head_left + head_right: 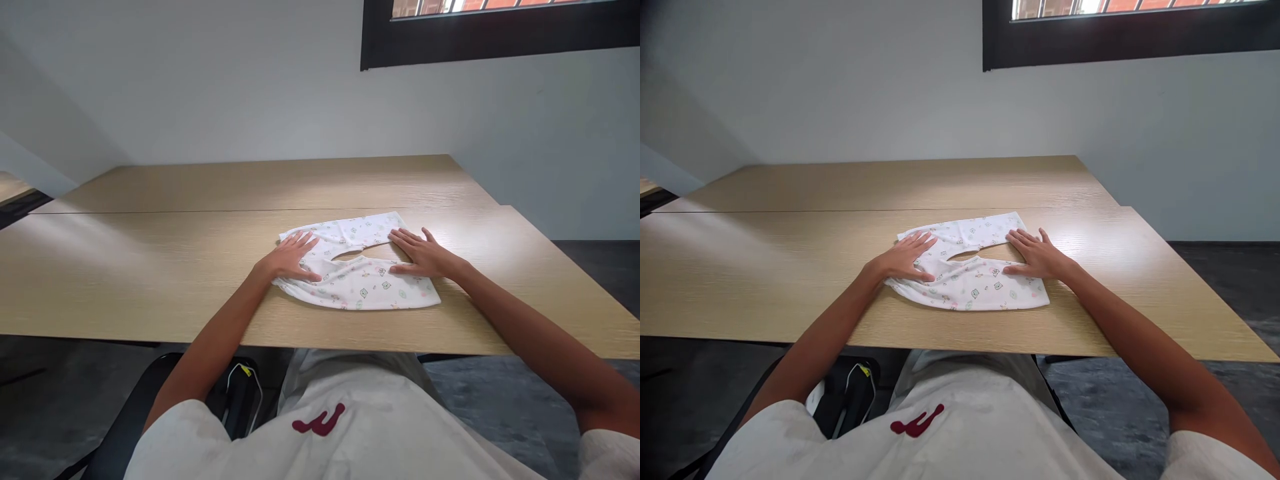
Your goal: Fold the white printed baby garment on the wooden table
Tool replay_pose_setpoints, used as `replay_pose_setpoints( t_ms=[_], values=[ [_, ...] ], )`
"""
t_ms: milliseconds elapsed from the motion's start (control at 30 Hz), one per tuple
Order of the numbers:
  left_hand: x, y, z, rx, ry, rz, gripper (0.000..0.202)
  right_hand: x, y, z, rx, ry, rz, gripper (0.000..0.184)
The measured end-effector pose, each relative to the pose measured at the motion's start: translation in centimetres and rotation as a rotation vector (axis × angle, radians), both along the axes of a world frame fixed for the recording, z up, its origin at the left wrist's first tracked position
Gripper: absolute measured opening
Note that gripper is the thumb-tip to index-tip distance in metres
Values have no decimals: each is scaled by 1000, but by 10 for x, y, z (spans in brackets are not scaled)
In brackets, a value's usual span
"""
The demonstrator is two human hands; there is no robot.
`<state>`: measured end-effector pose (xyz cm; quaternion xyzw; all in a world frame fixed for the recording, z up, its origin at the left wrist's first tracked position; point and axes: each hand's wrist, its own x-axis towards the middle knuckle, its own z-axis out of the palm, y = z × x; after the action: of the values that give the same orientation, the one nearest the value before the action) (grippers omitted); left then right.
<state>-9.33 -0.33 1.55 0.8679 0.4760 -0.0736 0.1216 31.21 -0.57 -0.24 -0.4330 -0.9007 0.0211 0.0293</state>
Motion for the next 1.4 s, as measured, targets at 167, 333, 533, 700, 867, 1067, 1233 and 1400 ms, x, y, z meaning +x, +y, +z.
replay_pose_setpoints(
  t_ms=[167,333,533,700,867,1067,1233,1400],
  values=[
    [1,1,0,32,21,38,120,2,3,-5,-13,0,4,93],
    [1,2,-1,44,-22,60,100,4,3,0,-30,-4,20,90],
    [-6,1,13,51,-234,-17,75,2,1,5,-20,1,29,87],
    [-20,3,22,13,-322,-32,53,0,-2,8,17,10,38,85],
    [-38,7,27,-49,-289,18,45,-1,-4,13,39,14,33,83],
    [-38,4,32,-74,-310,6,30,-3,-6,24,3,27,74,68],
    [-33,2,32,-80,-345,6,23,-2,-5,30,-62,73,118,52],
    [-35,0,34,-78,-334,47,25,-3,-5,33,-144,106,171,43]
  ],
)
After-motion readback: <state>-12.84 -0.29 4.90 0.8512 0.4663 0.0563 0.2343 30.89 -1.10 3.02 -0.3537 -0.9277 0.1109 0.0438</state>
